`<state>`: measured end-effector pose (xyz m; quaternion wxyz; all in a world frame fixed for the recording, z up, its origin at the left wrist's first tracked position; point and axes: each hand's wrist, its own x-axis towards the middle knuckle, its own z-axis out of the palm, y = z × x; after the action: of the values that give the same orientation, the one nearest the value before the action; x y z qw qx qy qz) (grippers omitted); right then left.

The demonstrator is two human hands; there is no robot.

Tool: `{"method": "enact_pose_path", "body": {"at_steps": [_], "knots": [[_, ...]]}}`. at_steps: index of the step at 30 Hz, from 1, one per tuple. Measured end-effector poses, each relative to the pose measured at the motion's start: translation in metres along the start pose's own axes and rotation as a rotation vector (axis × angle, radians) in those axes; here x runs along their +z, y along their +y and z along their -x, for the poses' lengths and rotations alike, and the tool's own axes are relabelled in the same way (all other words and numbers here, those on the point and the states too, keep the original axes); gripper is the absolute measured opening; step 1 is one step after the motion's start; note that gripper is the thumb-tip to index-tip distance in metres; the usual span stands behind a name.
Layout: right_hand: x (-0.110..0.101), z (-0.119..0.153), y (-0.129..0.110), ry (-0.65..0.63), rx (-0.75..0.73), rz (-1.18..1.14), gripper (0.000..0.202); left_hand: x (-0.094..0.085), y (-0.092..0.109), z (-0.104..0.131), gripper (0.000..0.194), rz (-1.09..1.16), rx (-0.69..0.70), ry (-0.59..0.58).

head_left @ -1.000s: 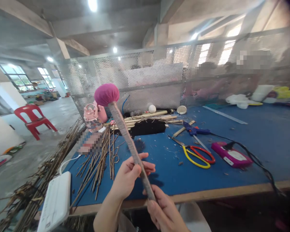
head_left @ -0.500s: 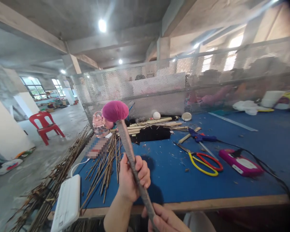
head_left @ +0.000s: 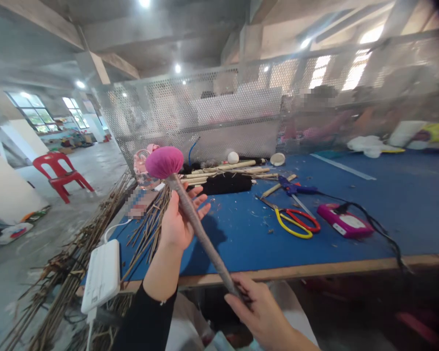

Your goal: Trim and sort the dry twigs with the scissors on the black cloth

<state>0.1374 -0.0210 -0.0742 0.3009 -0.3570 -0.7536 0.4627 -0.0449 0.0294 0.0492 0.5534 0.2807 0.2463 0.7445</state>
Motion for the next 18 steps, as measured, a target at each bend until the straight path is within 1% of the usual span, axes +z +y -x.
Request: {"method": "enact_pose_path", "body": {"at_steps": [3,5,6,8,10,12,13,14,15,16,17,18], "knots": [[-0.009,0.003,-0.007,-0.025,0.037,0.017,0.015,-0.001,0.003,-0.003,0.026,-0.031,-0.02,0.061],[-0.013,0.004,-0.01,-0.046,0.08,-0.005,0.012,-0.001,0.002,-0.003,0.014,-0.03,-0.049,0.114],[-0.013,0.004,-0.011,-0.063,0.094,-0.02,0.01,-0.001,0.001,-0.002,0.014,-0.014,-0.069,0.137],[-0.012,0.005,-0.009,-0.117,0.113,-0.045,0.006,-0.002,0.0,-0.001,0.032,0.03,-0.113,0.154],[-0.008,0.005,-0.005,-0.206,0.122,-0.065,0.003,-0.004,-0.001,0.002,0.041,0.067,-0.162,0.104],[-0.005,0.004,-0.001,-0.259,0.108,-0.086,0.006,-0.005,-0.003,0.005,0.036,0.086,-0.17,0.021],[-0.004,0.003,0.001,-0.251,0.086,-0.085,0.009,-0.006,-0.004,0.008,0.032,0.091,-0.154,-0.015],[-0.004,0.001,0.001,-0.212,0.058,-0.066,0.012,-0.006,-0.007,0.011,0.029,0.086,-0.126,-0.033],[-0.004,-0.002,0.001,-0.152,0.033,-0.031,0.015,-0.006,-0.011,0.015,0.037,0.074,-0.098,-0.029],[-0.004,-0.005,0.0,-0.09,0.018,0.012,0.016,-0.006,-0.016,0.02,0.049,0.054,-0.102,-0.017],[-0.004,-0.009,-0.002,-0.038,0.011,0.056,0.017,-0.005,-0.023,0.025,0.057,0.036,-0.135,-0.001],[-0.003,-0.013,-0.005,-0.001,0.012,0.097,0.015,-0.004,-0.03,0.031,0.059,0.017,-0.19,0.034]]}}
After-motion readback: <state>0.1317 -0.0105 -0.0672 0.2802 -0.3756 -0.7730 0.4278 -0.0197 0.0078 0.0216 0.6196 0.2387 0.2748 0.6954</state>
